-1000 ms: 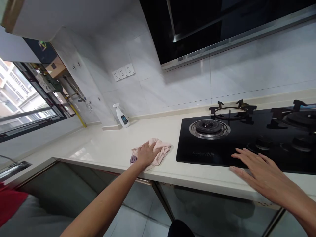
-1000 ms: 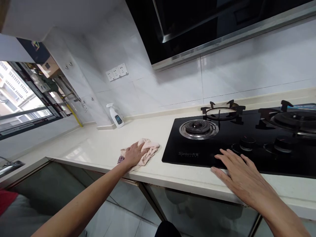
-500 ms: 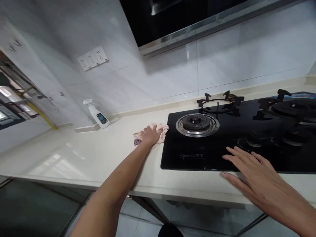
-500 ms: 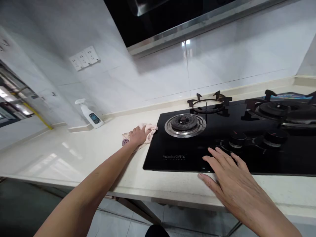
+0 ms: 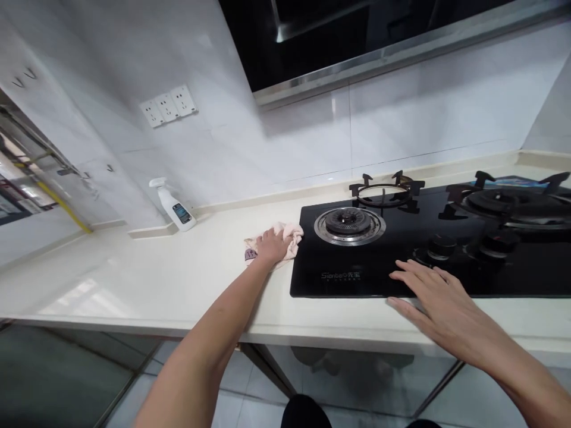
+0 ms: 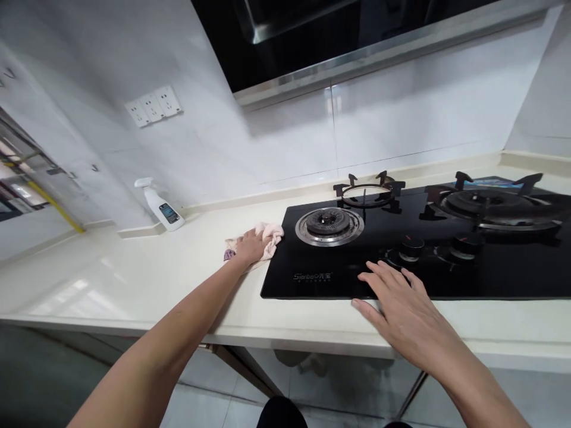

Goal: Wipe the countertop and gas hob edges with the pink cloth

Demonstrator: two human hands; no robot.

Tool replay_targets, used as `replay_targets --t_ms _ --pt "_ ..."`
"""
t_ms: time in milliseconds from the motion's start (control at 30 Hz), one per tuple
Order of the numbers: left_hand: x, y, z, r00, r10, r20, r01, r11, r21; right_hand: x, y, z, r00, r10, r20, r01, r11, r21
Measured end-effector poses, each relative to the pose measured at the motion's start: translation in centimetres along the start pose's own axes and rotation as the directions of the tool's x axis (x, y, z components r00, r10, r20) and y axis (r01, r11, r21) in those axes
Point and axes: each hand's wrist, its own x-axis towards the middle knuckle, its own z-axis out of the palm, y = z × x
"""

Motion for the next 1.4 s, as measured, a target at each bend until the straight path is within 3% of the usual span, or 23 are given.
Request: replay_targets --t_ms 367,733,967,1400 --pt "-10.7 -0.7 -2.5 0.994 0.085 -0.063 -0.083 0.996 0.030 0.4 0.4 0.7 1.000 0.012 0.020 -0.013 1.000 0.023" --pt "-17.6 -2.3 -3.7 0.984 0.167 -0.060 -0.169 0.985 -0.028 0.7 0.8 0.9 0.999 0.015 0.045 -0.016 1.000 0.024" --pt "-18.1 -3.5 -3.6 0.972 0.224 -0.066 -0.226 0.974 -0.027 0.6 0.8 1.2 1.000 0.003 0.028 -0.003 1.000 0.010" --pt "-14.3 -3.4 -3.1 0.987 0.151 -0.046 -0.151 0.988 -0.001 0.5 1.0 1.4 1.000 0.015 0.023 -0.015 1.000 -0.004"
